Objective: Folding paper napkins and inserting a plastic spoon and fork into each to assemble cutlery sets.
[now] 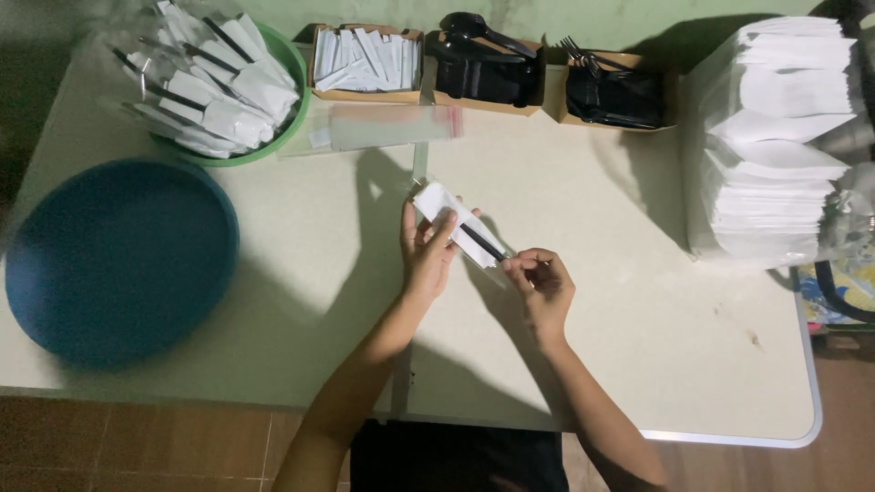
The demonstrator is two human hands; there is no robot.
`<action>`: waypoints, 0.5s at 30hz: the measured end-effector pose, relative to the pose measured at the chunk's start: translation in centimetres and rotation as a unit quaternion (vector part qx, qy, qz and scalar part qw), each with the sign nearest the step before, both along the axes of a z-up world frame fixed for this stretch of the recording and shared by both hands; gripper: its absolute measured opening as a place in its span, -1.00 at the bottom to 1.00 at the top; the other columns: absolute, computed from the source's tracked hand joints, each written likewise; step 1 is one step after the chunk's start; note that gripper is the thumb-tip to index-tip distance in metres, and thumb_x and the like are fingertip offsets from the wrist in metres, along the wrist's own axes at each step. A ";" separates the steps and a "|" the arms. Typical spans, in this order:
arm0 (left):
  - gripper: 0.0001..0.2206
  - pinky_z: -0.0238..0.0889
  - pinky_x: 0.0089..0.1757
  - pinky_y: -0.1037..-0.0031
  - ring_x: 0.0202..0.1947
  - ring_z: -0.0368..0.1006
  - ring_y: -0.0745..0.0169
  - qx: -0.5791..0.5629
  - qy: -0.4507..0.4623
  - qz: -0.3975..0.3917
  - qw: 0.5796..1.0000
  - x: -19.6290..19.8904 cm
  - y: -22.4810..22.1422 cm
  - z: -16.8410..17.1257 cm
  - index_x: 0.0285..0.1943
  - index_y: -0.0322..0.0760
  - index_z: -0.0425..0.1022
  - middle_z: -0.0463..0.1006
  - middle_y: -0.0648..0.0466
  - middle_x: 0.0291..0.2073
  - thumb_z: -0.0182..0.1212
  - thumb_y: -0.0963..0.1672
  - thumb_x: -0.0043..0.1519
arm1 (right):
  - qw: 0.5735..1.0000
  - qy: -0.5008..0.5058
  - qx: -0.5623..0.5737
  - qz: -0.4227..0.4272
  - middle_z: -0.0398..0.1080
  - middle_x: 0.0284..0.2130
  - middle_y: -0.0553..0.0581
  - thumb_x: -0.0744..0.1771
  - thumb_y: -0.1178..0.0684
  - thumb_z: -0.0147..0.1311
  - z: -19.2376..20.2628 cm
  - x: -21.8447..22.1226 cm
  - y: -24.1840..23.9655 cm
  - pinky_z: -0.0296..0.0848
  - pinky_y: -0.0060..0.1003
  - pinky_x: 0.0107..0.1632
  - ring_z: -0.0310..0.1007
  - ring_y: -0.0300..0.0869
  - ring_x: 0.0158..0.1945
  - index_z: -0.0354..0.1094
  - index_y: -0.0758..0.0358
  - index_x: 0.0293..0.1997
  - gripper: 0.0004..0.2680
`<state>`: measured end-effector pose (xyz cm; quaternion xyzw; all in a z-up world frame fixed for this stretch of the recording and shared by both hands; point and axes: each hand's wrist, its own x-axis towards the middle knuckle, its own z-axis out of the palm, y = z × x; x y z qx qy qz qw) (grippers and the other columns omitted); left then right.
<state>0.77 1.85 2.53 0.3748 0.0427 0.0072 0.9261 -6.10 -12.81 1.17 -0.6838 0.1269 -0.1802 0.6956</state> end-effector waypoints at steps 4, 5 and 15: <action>-0.51 0.29 0.09 -0.30 0.16 0.35 -0.65 -0.036 0.008 -0.020 0.999 1.2 1.2 -1.9 0.29 -0.12 0.22 0.38 -0.43 0.19 0.34 -0.23 0.23 | 1.000 -0.014 -0.016 0.001 0.44 -0.49 0.09 0.23 0.26 0.42 -0.3 0.4 -0.8 0.38 -0.40 -0.27 0.38 -0.29 -0.42 0.44 0.35 -0.25 -0.83; -0.70 0.27 0.13 -0.21 0.20 0.38 -0.48 -0.033 0.026 0.000 0.999 1.9 1.8 -2.7 0.15 -0.09 0.35 0.46 -0.35 0.16 0.31 -0.14 0.28 | 1.000 -0.017 -0.018 0.014 0.45 -0.49 0.08 0.22 0.27 0.43 -0.4 0.5 -1.1 0.36 -0.41 -0.28 0.38 -0.31 -0.43 0.45 0.34 -0.26 -0.82; -0.64 0.36 0.11 -0.24 0.14 0.42 -0.45 -0.031 -0.019 0.073 0.997 2.6 1.5 -3.5 0.22 -0.45 0.42 0.50 -0.41 0.10 0.33 -0.18 0.28 | 1.000 -0.009 0.002 0.005 0.50 -0.52 0.02 0.19 0.24 0.46 -1.5 0.7 -0.2 0.34 -0.46 -0.23 0.43 -0.37 -0.43 0.45 0.32 -0.27 -0.80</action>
